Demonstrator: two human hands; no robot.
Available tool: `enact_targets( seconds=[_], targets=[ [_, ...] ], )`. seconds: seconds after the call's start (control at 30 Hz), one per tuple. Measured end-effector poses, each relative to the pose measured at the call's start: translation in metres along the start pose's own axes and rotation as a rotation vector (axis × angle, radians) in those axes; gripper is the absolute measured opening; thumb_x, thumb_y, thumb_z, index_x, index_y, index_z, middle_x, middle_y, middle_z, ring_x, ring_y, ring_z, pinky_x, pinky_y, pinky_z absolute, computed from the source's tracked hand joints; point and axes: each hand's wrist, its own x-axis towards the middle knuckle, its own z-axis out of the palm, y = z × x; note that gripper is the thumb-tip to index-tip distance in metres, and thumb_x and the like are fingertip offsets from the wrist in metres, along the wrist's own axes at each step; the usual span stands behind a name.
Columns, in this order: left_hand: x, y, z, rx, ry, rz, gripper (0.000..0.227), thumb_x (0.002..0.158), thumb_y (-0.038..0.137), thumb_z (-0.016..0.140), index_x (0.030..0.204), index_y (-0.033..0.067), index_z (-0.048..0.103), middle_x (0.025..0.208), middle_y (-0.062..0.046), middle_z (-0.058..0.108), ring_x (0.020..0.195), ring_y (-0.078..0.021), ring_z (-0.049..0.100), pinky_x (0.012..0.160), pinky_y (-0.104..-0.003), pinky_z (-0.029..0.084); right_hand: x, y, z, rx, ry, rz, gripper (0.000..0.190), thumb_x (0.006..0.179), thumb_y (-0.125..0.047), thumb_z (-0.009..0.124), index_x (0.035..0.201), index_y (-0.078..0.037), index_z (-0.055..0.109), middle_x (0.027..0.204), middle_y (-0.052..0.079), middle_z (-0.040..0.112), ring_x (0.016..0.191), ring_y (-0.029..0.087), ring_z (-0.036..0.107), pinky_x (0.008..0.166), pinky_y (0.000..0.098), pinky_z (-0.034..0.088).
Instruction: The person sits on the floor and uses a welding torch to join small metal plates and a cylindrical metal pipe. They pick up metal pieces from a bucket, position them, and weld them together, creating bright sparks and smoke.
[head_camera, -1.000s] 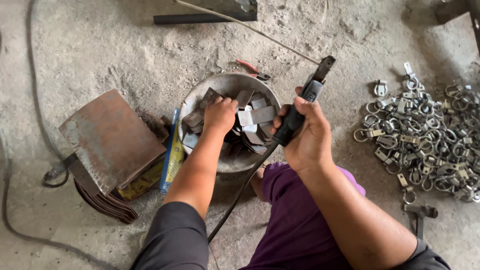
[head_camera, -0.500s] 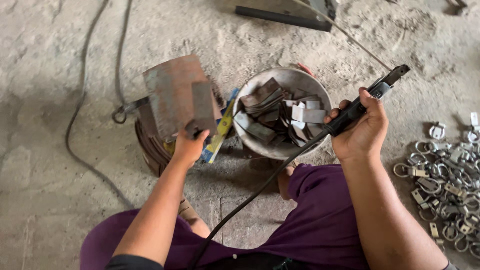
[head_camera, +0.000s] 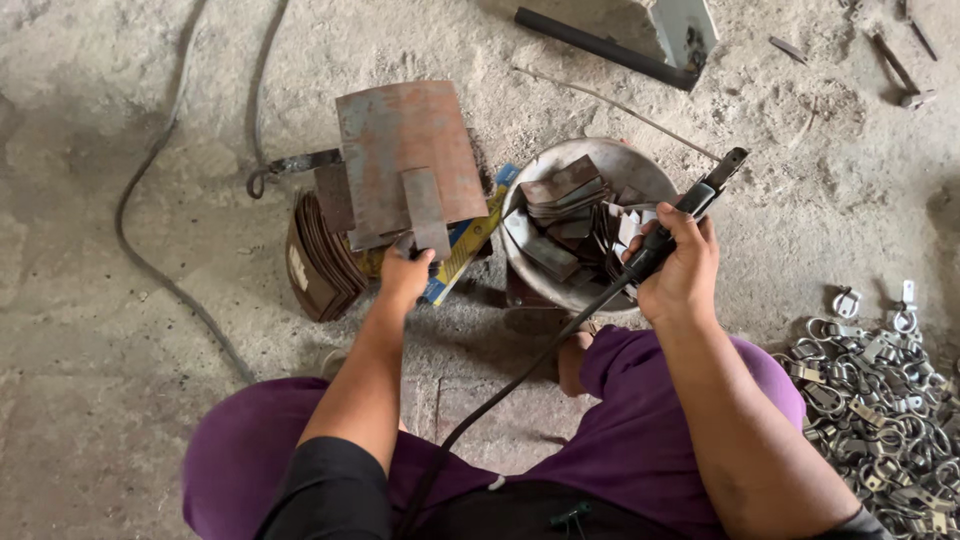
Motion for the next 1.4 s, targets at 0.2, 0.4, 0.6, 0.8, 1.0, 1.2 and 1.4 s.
enact_targets(
  seconds=[0.2, 0.4, 0.6, 0.8, 1.0, 1.2, 1.4],
  targets=[
    [0.01, -0.01, 0.008, -0.282, -0.006, 0.012, 0.024, 0.094, 0.005, 0.07, 0.118, 0.0011, 0.067, 0.106, -0.006, 0.071, 0.088, -0.016, 0.067, 0.068, -0.035, 0.061, 0.005, 0.015, 0.009, -0.069, -0.008, -0.035, 0.022, 0.093, -0.012, 0.069, 0.106, -0.008, 0.051, 0.081, 0.007, 0.06, 0.06, 0.021, 0.06, 0.051, 0.0378, 0.051],
    [0.011, -0.018, 0.011, -0.44, 0.062, -0.026, 0.019, 0.098, 0.007, 0.067, 0.115, 0.0016, 0.066, 0.103, -0.006, 0.069, 0.088, -0.0185, 0.069, 0.07, -0.04, 0.066, 0.008, 0.016, 0.012, -0.083, 0.0, -0.01, 0.022, 0.091, -0.013, 0.069, 0.105, -0.01, 0.052, 0.08, 0.007, 0.059, 0.06, 0.02, 0.061, 0.051, 0.0373, 0.052],
    [0.006, -0.017, 0.015, -0.424, 0.101, -0.027, 0.019, 0.098, 0.006, 0.067, 0.117, 0.0033, 0.067, 0.104, -0.006, 0.069, 0.087, -0.0178, 0.067, 0.07, -0.04, 0.065, 0.007, 0.015, 0.01, -0.079, -0.005, -0.007, 0.022, 0.091, -0.012, 0.069, 0.105, -0.009, 0.053, 0.079, 0.007, 0.06, 0.059, 0.021, 0.06, 0.05, 0.0377, 0.051],
    [0.002, -0.006, 0.018, -0.457, 0.126, -0.052, 0.015, 0.098, 0.006, 0.065, 0.114, 0.0049, 0.066, 0.103, -0.005, 0.069, 0.087, -0.0177, 0.068, 0.071, -0.041, 0.066, 0.005, 0.015, 0.009, -0.074, -0.013, -0.002, 0.022, 0.093, -0.012, 0.069, 0.107, -0.009, 0.053, 0.08, 0.006, 0.06, 0.06, 0.021, 0.061, 0.052, 0.0376, 0.052],
    [-0.003, 0.003, 0.016, -0.407, 0.128, -0.063, 0.014, 0.1, 0.007, 0.064, 0.112, 0.004, 0.068, 0.105, -0.005, 0.068, 0.089, -0.0165, 0.067, 0.073, -0.04, 0.067, 0.004, 0.014, 0.013, -0.106, -0.001, 0.01, 0.027, 0.094, -0.011, 0.07, 0.111, -0.009, 0.049, 0.083, 0.007, 0.06, 0.063, 0.021, 0.063, 0.053, 0.0377, 0.053],
    [-0.003, 0.003, 0.016, -0.397, 0.141, -0.088, 0.017, 0.099, 0.007, 0.065, 0.115, 0.0035, 0.068, 0.105, -0.005, 0.069, 0.089, -0.0162, 0.066, 0.072, -0.04, 0.066, 0.001, 0.015, 0.017, -0.095, -0.027, -0.015, 0.035, 0.09, -0.01, 0.069, 0.118, -0.01, 0.047, 0.086, 0.007, 0.059, 0.062, 0.02, 0.06, 0.051, 0.0371, 0.052],
    [0.001, -0.004, 0.018, -0.423, 0.15, -0.073, 0.02, 0.099, 0.007, 0.065, 0.118, 0.0037, 0.068, 0.106, -0.005, 0.069, 0.09, -0.0162, 0.067, 0.072, -0.039, 0.065, 0.002, 0.018, 0.016, -0.109, -0.041, -0.028, 0.04, 0.089, -0.009, 0.068, 0.123, -0.009, 0.048, 0.088, 0.008, 0.059, 0.061, 0.02, 0.06, 0.05, 0.0367, 0.052]
  ],
)
